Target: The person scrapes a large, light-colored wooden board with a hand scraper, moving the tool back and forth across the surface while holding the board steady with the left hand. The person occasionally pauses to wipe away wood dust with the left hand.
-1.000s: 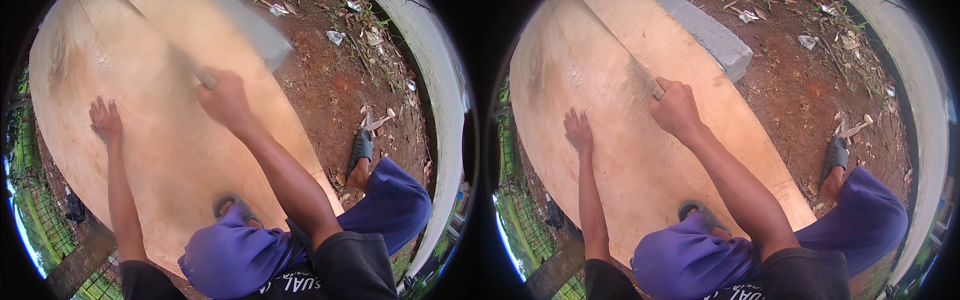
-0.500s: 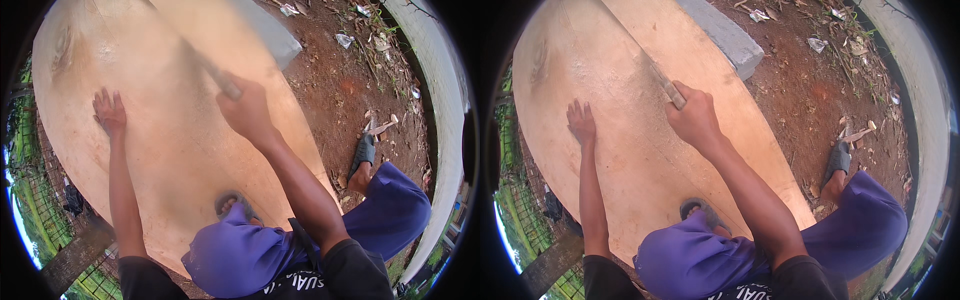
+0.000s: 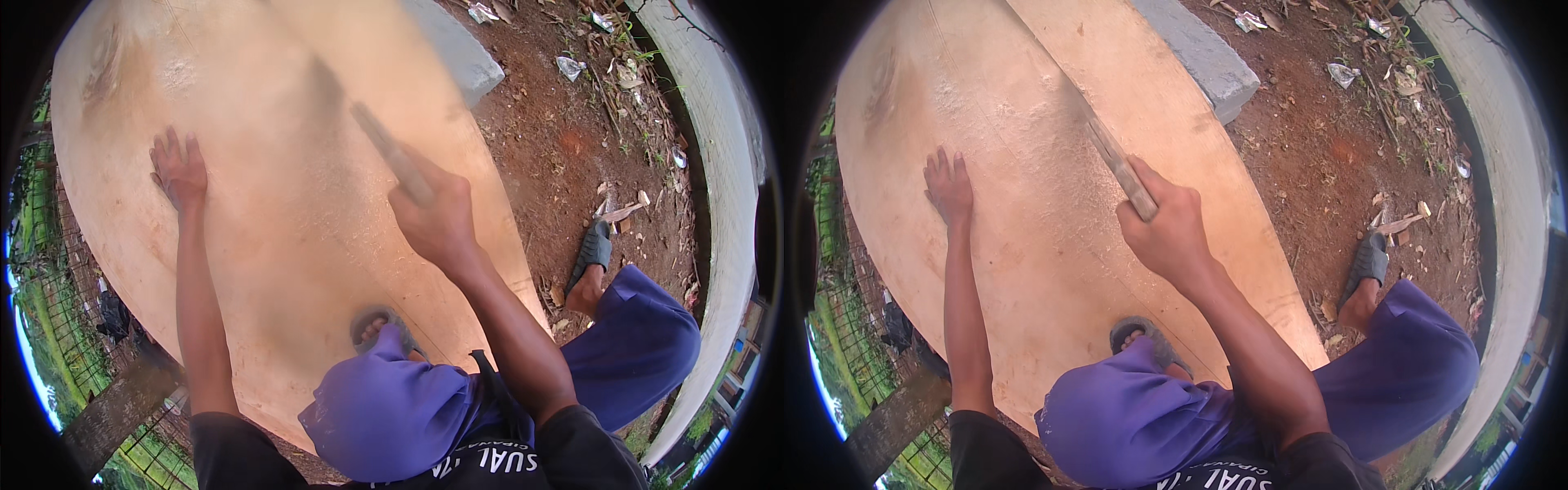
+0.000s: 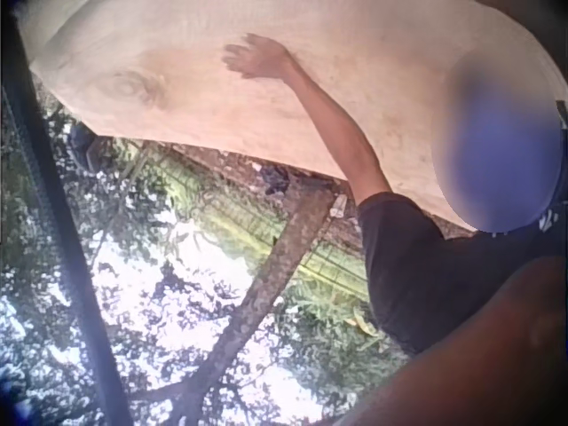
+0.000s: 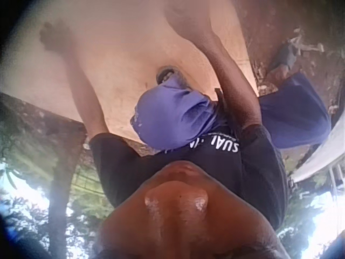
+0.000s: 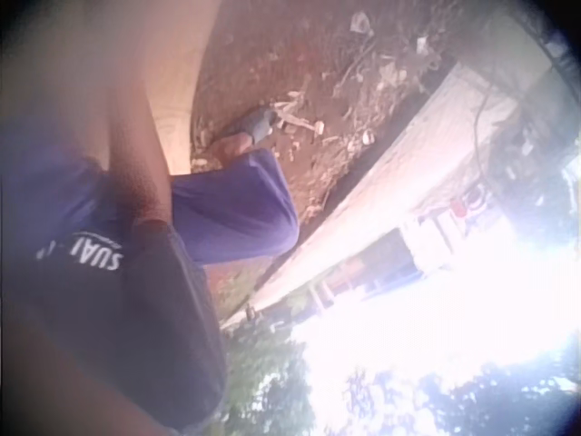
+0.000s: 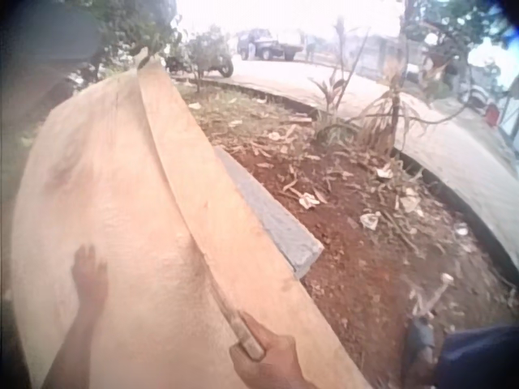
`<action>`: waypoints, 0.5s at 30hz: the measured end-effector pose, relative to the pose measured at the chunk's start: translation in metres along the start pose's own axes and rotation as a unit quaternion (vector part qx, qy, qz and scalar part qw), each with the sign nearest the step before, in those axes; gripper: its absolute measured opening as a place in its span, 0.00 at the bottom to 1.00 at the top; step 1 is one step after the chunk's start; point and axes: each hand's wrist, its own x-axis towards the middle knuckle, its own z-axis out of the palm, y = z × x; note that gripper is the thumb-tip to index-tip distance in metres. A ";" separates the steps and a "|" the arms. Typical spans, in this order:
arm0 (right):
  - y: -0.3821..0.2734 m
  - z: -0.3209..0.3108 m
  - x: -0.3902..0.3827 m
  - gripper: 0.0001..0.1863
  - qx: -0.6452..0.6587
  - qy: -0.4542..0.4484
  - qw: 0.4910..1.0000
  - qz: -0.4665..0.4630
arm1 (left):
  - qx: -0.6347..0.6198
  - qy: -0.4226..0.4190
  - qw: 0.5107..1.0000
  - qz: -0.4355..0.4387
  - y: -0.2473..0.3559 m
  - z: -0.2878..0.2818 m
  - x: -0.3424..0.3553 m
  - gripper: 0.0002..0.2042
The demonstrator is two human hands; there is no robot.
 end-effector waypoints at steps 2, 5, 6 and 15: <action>-0.013 0.013 0.051 0.25 0.031 -0.015 0.999 0.016 | -0.010 -0.004 1.000 0.001 0.008 0.002 0.006 0.32; 0.000 0.013 0.031 0.25 -0.001 -0.006 1.000 -0.004 | 0.004 -0.016 1.000 0.009 -0.008 0.003 -0.001 0.32; 0.012 0.004 -0.004 0.25 -0.024 0.020 0.999 -0.044 | 0.009 -0.008 1.000 0.006 -0.016 0.001 0.001 0.32; 0.013 -0.020 -0.030 0.25 0.029 -0.015 0.999 0.013 | 0.018 0.010 1.000 0.007 -0.001 -0.004 -0.002 0.31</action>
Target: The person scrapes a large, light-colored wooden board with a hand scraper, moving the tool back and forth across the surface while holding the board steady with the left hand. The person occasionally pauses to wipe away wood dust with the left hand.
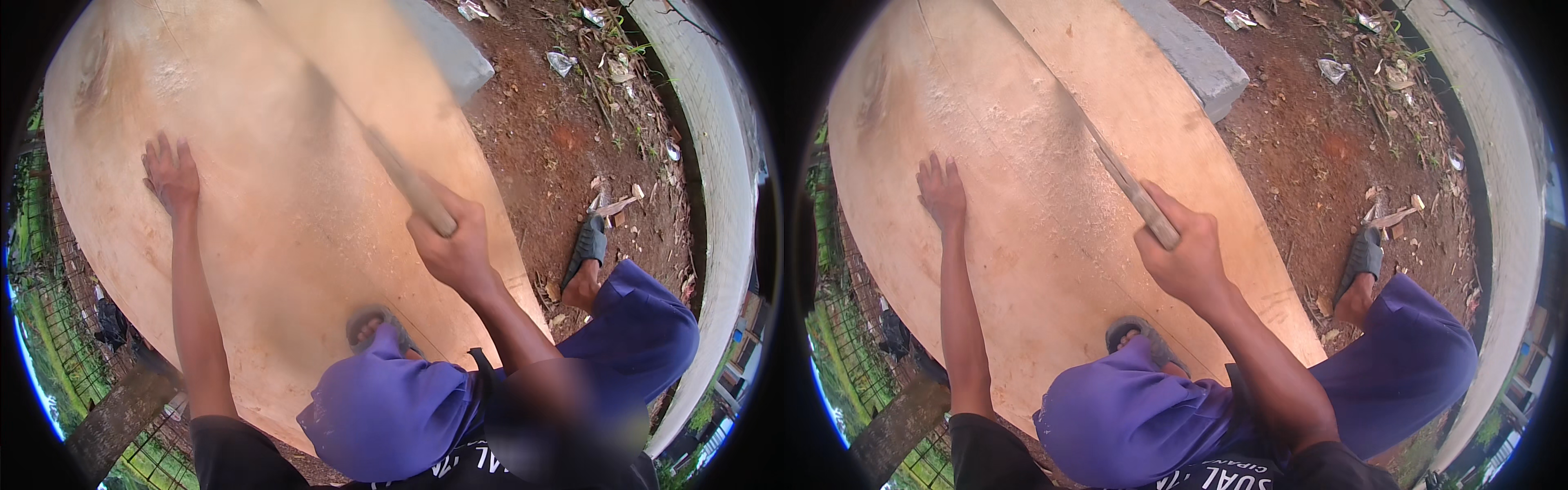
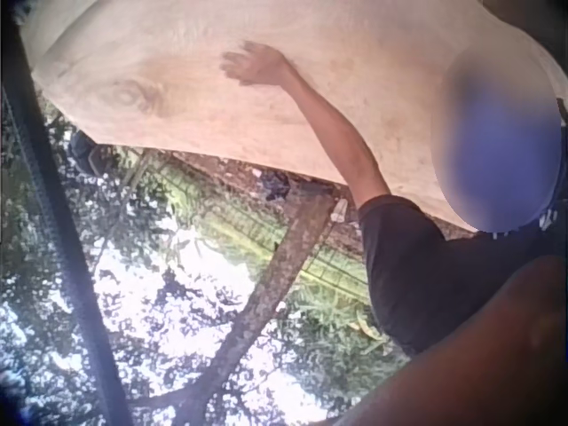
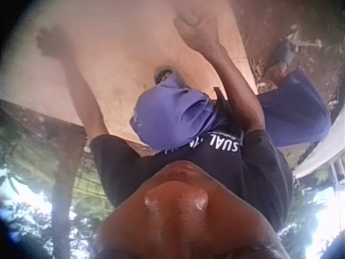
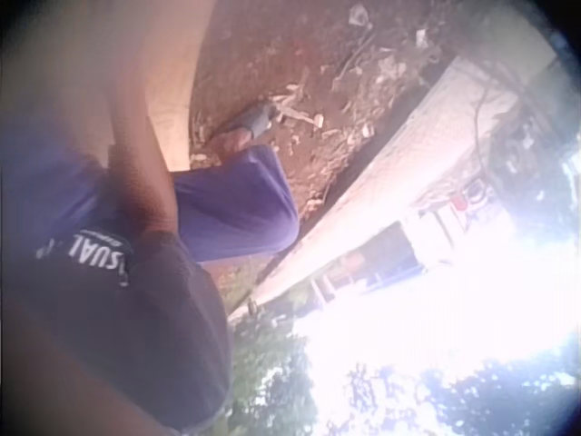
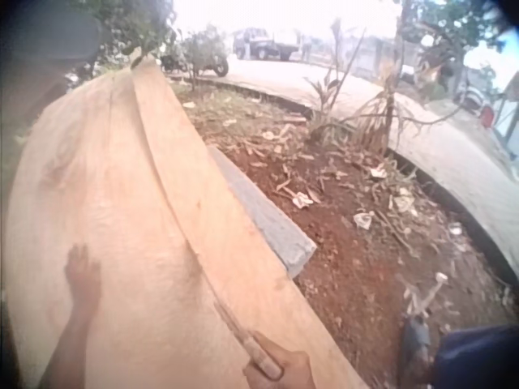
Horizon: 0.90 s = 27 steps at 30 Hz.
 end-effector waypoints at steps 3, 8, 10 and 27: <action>-0.015 0.033 0.083 0.23 -0.020 -0.008 1.000 -0.006 | -0.015 0.004 1.000 0.018 0.009 0.004 0.003 0.31; 0.014 -0.005 -0.035 0.27 -0.024 -0.008 1.000 -0.010 | 0.000 0.011 1.000 0.016 -0.026 0.006 0.002 0.31; 0.017 -0.052 -0.112 0.30 -0.092 -0.002 0.995 -0.025 | 0.004 0.014 1.000 0.016 -0.020 0.006 -0.002 0.31; -0.004 -0.054 -0.123 0.29 -0.099 -0.005 0.995 0.000 | 0.005 0.017 1.000 0.009 -0.020 0.002 -0.002 0.30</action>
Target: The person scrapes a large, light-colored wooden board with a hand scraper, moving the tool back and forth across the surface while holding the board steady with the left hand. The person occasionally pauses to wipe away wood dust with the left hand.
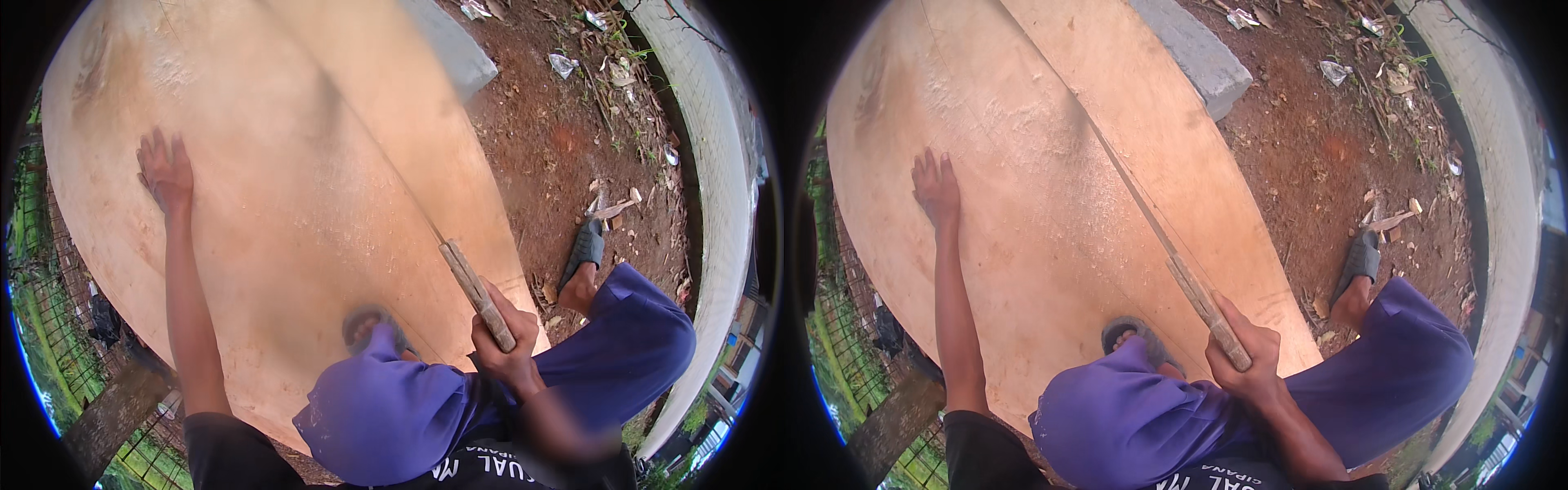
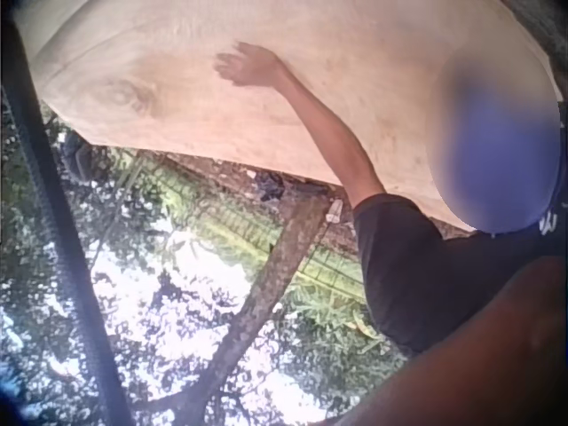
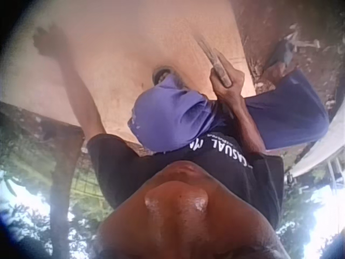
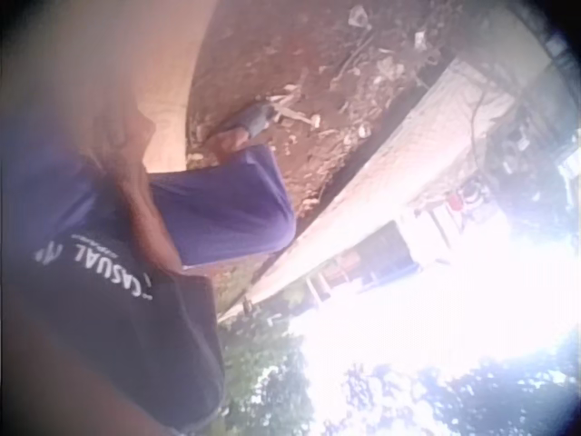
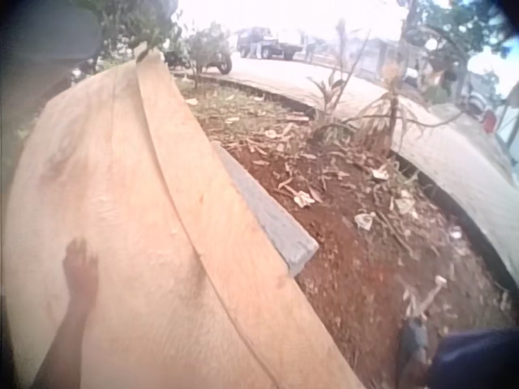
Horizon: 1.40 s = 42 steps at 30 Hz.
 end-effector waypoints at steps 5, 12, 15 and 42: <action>-0.022 0.062 0.137 0.24 0.080 0.017 0.996 0.029 | -0.033 -0.023 0.999 -0.016 0.016 0.006 0.002 0.32; -0.009 0.055 0.106 0.26 0.080 0.009 0.997 0.001 | -0.027 -0.002 0.999 0.020 -0.002 0.000 0.007 0.30; -0.004 0.003 0.003 0.31 -0.011 -0.025 1.000 -0.011 | 0.000 -0.009 1.000 0.008 -0.002 -0.003 -0.003 0.30; -0.010 0.067 0.140 0.26 0.046 0.033 0.998 0.013 | -0.047 -0.002 0.999 0.026 0.016 0.006 0.001 0.30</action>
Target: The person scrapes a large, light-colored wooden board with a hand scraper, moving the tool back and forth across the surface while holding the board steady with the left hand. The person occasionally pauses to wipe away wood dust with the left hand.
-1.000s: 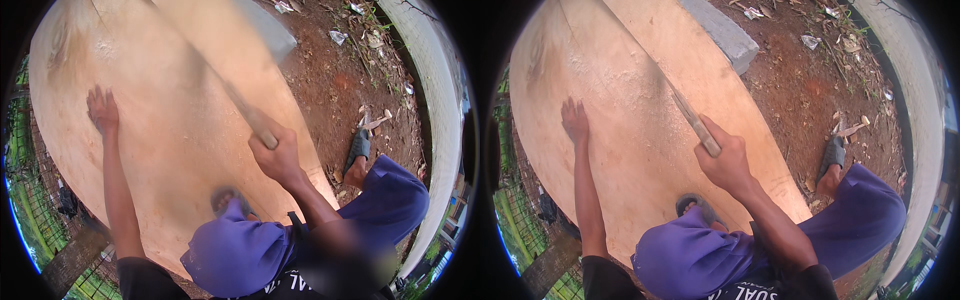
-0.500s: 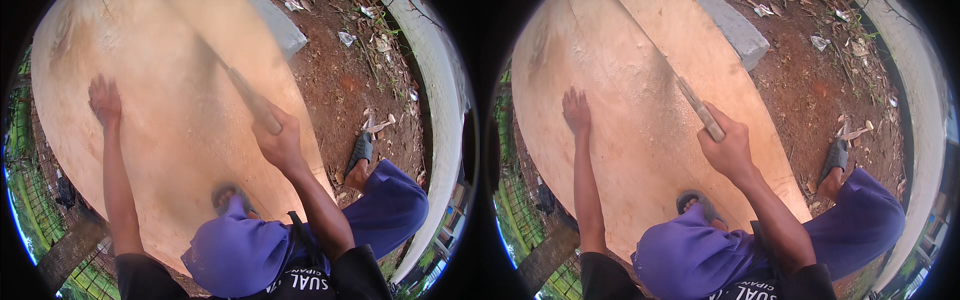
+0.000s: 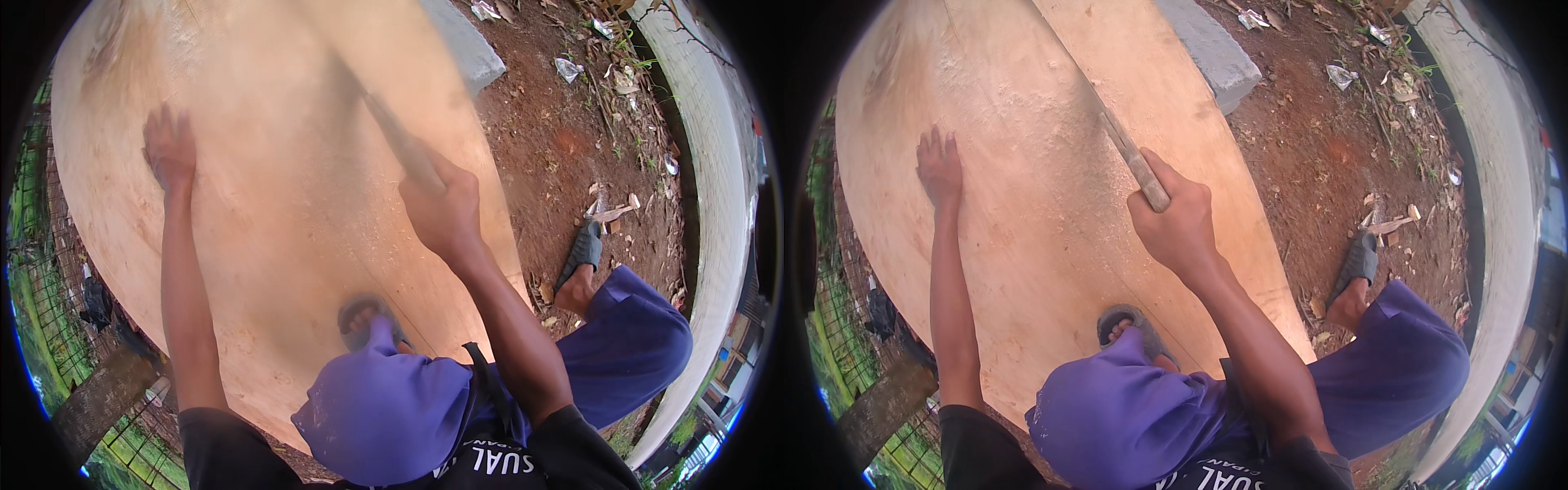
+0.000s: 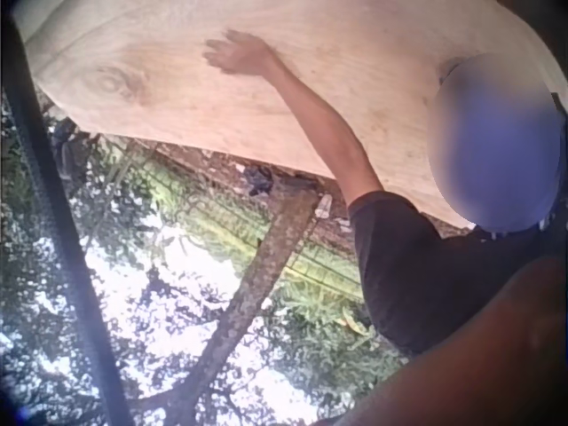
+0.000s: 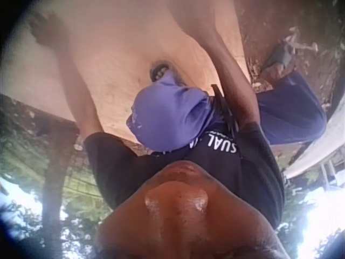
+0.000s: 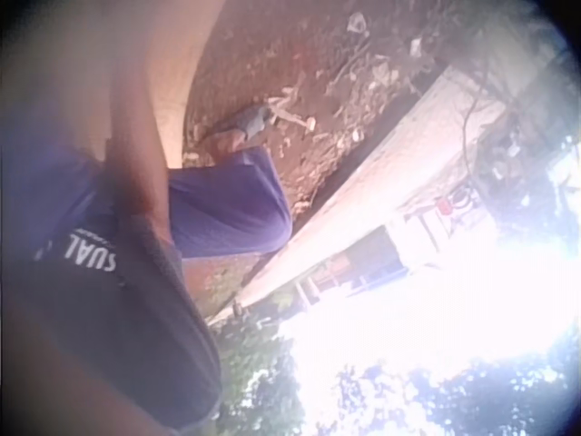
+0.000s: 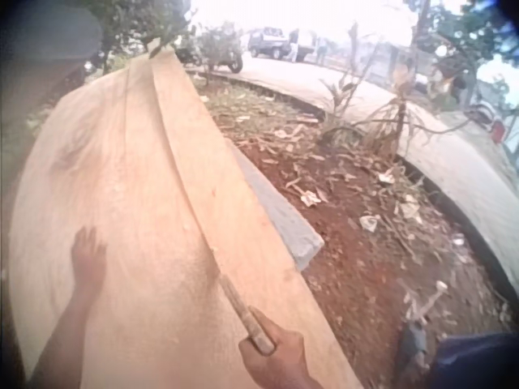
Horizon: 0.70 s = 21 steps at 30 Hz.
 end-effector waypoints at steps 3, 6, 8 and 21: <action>0.034 -0.051 -0.094 0.29 -0.031 -0.014 0.999 -0.019 | 0.013 0.006 1.000 -0.003 -0.024 -0.003 -0.006 0.30; 0.029 -0.096 -0.160 0.28 -0.099 -0.037 0.994 -0.018 | 0.031 0.009 0.999 -0.017 -0.014 -0.004 -0.002 0.30; 0.029 -0.080 -0.137 0.28 -0.061 -0.018 0.998 0.002 | 0.044 -0.007 0.999 -0.027 -0.005 -0.003 -0.005 0.30; -0.075 -0.024 -0.056 0.29 -0.029 0.056 0.961 -0.270 | 0.033 -0.021 0.998 -0.040 -0.006 -0.022 -0.006 0.27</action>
